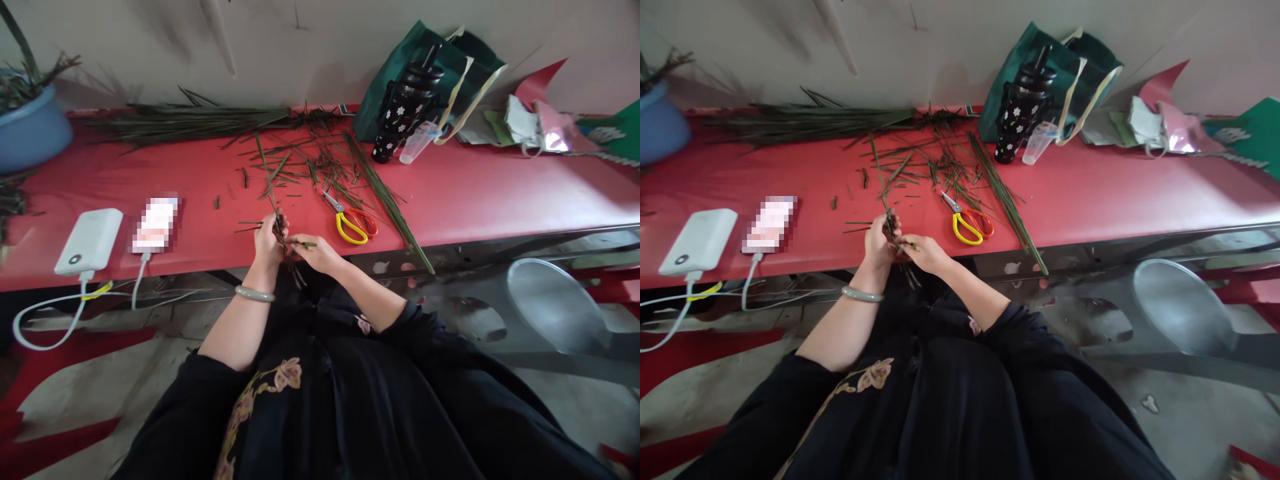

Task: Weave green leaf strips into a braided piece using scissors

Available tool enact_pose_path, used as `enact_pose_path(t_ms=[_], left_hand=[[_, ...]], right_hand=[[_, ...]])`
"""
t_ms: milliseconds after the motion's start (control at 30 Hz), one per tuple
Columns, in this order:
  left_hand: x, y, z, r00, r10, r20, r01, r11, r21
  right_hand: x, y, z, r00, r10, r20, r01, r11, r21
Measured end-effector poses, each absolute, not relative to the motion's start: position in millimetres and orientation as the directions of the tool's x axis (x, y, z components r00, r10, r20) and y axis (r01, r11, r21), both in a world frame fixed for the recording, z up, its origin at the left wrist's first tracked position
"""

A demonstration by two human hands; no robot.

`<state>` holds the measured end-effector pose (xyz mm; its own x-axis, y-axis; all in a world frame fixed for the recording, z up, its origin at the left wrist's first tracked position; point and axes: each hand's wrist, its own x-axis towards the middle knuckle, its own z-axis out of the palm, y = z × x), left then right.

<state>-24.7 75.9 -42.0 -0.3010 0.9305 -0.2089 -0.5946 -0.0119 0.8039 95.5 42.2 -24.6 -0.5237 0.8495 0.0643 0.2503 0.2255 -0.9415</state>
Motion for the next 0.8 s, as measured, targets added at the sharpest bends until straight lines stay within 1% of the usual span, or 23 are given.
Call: enact_pose_path(t_ms=[133, 167, 200, 233, 300, 333, 400, 467, 533, 600, 667, 800], left_hand=[[-25, 76, -43, -0.314, 0.933, -0.178, -0.597, -0.048, 0.800], [-25, 76, -43, -0.301, 0.939, -0.168, -0.605, -0.052, 0.794], [-25, 76, -44, -0.283, 0.946, -0.159, -0.613, -0.051, 0.788], [-25, 75, -44, -0.261, 0.954, -0.150, -0.615, -0.044, 0.788], [-24, 73, -44, -0.195, 0.972, -0.130, -0.587, -0.010, 0.809], [-24, 72, -44, -0.160, 0.980, -0.116, -0.564, 0.006, 0.826], [-24, 70, -44, -0.085, 0.992, -0.098, -0.521, 0.040, 0.853], [-25, 69, -45, -0.021, 0.995, -0.093, -0.501, 0.070, 0.863], [-26, 70, -45, 0.007, 0.995, -0.096, -0.491, 0.087, 0.867], [-26, 71, -46, 0.013, 0.995, -0.099, -0.481, 0.093, 0.872], [-25, 73, -47, -0.010, 0.994, -0.105, -0.482, 0.087, 0.872], [-21, 75, -48, -0.094, 0.990, -0.108, -0.477, 0.050, 0.878]], right_hand=[[106, 46, -22, -0.636, 0.762, 0.123, 0.264, 0.364, -0.893], [109, 50, -20, -0.638, 0.757, 0.141, 0.275, 0.395, -0.877], [113, 56, -18, -0.619, 0.771, 0.150, 0.295, 0.406, -0.865], [116, 63, -17, -0.571, 0.806, 0.157, 0.328, 0.399, -0.856], [117, 78, -14, -0.407, 0.898, 0.168, 0.381, 0.334, -0.862], [115, 86, -13, -0.341, 0.926, 0.162, 0.368, 0.290, -0.884], [107, 98, -13, -0.303, 0.947, 0.104, 0.259, 0.186, -0.948], [96, 104, -15, -0.324, 0.946, 0.025, 0.101, 0.060, -0.993], [88, 107, -17, -0.346, 0.938, -0.020, -0.052, -0.041, -0.998], [85, 108, -21, -0.339, 0.941, -0.027, -0.134, -0.076, -0.988], [85, 110, -26, -0.278, 0.960, -0.018, -0.101, -0.048, -0.994], [89, 113, -36, -0.135, 0.988, 0.068, 0.061, 0.077, -0.995]])
